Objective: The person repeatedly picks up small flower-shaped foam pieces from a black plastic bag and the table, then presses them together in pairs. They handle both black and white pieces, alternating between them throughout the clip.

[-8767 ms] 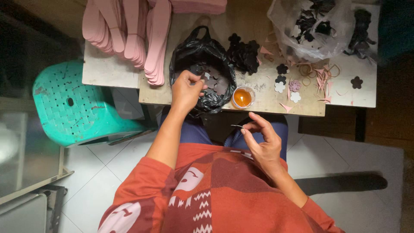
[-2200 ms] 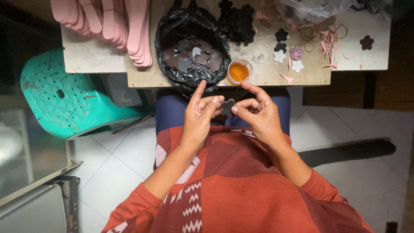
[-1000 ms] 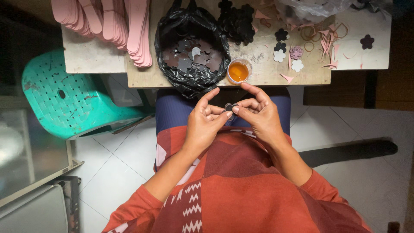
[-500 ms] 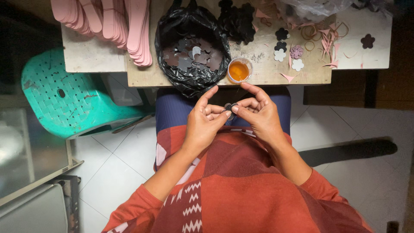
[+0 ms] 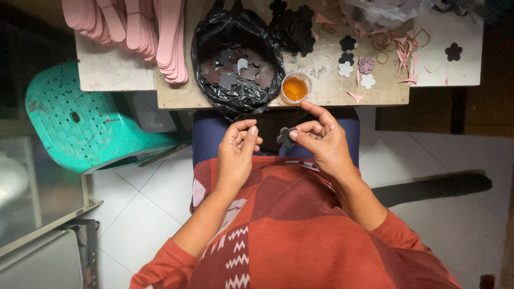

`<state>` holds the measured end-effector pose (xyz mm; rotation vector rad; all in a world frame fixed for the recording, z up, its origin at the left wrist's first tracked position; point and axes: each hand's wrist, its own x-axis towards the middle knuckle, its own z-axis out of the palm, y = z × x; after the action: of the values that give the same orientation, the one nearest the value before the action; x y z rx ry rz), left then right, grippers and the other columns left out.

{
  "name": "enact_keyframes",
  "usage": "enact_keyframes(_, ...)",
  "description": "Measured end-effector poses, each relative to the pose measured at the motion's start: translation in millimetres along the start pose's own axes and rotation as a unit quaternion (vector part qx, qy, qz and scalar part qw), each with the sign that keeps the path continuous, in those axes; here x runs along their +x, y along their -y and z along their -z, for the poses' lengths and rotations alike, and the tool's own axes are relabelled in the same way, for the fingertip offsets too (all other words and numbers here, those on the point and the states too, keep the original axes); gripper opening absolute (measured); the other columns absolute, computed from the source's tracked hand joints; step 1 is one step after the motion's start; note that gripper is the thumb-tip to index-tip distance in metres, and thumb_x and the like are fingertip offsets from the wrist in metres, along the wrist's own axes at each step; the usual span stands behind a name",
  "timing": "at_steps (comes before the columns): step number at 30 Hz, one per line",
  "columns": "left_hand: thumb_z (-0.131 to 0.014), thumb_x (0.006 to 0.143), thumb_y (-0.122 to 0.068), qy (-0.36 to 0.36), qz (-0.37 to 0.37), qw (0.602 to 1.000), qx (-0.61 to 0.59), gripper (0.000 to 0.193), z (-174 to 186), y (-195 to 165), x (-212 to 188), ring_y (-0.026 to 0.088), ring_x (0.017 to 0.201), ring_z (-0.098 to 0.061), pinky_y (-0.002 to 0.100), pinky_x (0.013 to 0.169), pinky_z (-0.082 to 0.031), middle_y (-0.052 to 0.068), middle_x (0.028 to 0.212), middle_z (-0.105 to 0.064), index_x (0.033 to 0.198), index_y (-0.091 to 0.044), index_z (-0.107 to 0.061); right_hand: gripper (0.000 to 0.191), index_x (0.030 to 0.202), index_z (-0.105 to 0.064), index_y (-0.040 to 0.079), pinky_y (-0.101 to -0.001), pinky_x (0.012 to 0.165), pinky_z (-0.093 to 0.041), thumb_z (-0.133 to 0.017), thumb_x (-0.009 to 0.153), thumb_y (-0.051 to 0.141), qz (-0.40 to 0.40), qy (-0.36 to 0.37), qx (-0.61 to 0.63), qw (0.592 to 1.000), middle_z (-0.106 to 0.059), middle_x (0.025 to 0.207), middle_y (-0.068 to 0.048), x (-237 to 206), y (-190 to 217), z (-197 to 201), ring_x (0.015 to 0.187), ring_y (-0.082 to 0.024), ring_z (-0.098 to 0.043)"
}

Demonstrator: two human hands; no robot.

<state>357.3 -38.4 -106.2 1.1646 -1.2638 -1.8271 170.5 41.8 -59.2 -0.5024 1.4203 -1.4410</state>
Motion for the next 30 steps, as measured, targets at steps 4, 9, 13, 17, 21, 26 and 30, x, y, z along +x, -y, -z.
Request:
enact_keyframes(4,-0.073,0.092,-0.004,0.07,0.013,0.996,-0.055,0.051,-11.4,-9.1,-3.7,0.004,0.084,-0.066,0.018,0.073,-0.054,0.001,0.098,-0.069,0.138,0.0,-0.052,0.069,0.15,-0.045,-0.002,-0.0241,0.083,-0.056,-0.073,0.087,-0.006,-0.013,0.017,0.005,1.0,-0.072,0.096,-0.009,-2.2,2.9,-4.5,0.089,-0.011,-0.069)
enact_keyframes(9,-0.073,0.091,0.001,0.106,0.03,0.992,-0.066,0.056,-19.5,-18.3,-5.4,0.005,0.08,-0.065,0.018,0.068,-0.051,0.004,0.094,-0.069,0.143,0.001,-0.052,0.068,0.149,-0.045,-0.002,-0.0245,0.083,-0.056,-0.073,0.087,-0.005,-0.015,0.033,0.012,0.999,-0.07,0.094,-0.006,-6.0,1.6,-3.1,0.088,-0.01,-0.068)
enact_keyframes(13,-0.071,0.09,0.004,0.089,0.012,0.994,-0.066,0.056,-16.2,-15.7,-3.2,0.007,0.084,-0.069,0.019,0.074,-0.055,0.006,0.097,-0.07,0.142,0.002,-0.051,0.067,0.149,-0.046,-0.003,-0.025,0.077,-0.055,-0.073,0.088,-0.003,0.013,0.02,0.057,0.998,-0.069,0.089,-0.005,-3.1,-1.0,9.0,0.081,-0.01,-0.065)
enact_keyframes(17,-0.07,0.091,0.004,0.074,-0.002,0.994,-0.081,0.055,-13.9,-11.4,-2.1,0.009,0.088,-0.071,0.021,0.078,-0.057,0.008,0.098,-0.071,0.143,0.003,-0.05,0.06,0.151,-0.051,-0.007,-0.0261,0.075,-0.054,-0.074,0.096,-0.001,0.027,-0.007,0.028,0.999,-0.061,0.083,-0.003,-1.3,-2.5,14.5,0.075,-0.009,-0.057)
enact_keyframes(21,-0.07,0.092,0.004,0.072,0.008,0.994,-0.078,0.055,-16.6,-10.2,-2.1,0.009,0.087,-0.069,0.021,0.078,-0.056,0.008,0.099,-0.071,0.143,0.003,-0.051,0.067,0.149,-0.044,-0.002,-0.0234,0.083,-0.056,-0.072,0.088,-0.002,-0.007,0.031,0.005,0.999,-0.072,0.096,-0.004,-4.2,-3.3,6.3,0.089,-0.009,-0.068)
enact_keyframes(26,-0.07,0.091,0.005,0.089,-0.003,0.991,-0.1,0.056,-18.9,-11.3,-0.4,0.01,0.089,-0.07,0.022,0.078,-0.057,0.008,0.103,-0.069,0.143,0.002,-0.05,0.07,0.151,-0.044,-0.002,-0.0234,0.081,-0.056,-0.074,0.088,-0.003,-0.018,0.053,-0.016,0.998,-0.072,0.095,-0.006,-4.6,-5.3,-3.4,0.089,-0.009,-0.069)
enact_keyframes(30,-0.071,0.092,0.002,0.089,-0.001,0.993,-0.077,0.054,-19.4,-11.2,3.6,0.009,0.09,-0.07,0.022,0.08,-0.058,0.008,0.103,-0.072,0.141,0.002,-0.05,0.071,0.151,-0.044,-0.001,-0.0225,0.078,-0.055,-0.074,0.087,-0.003,-0.018,0.056,-0.033,0.998,-0.072,0.094,-0.005,-3.0,-6.2,-2.4,0.087,-0.008,-0.068)
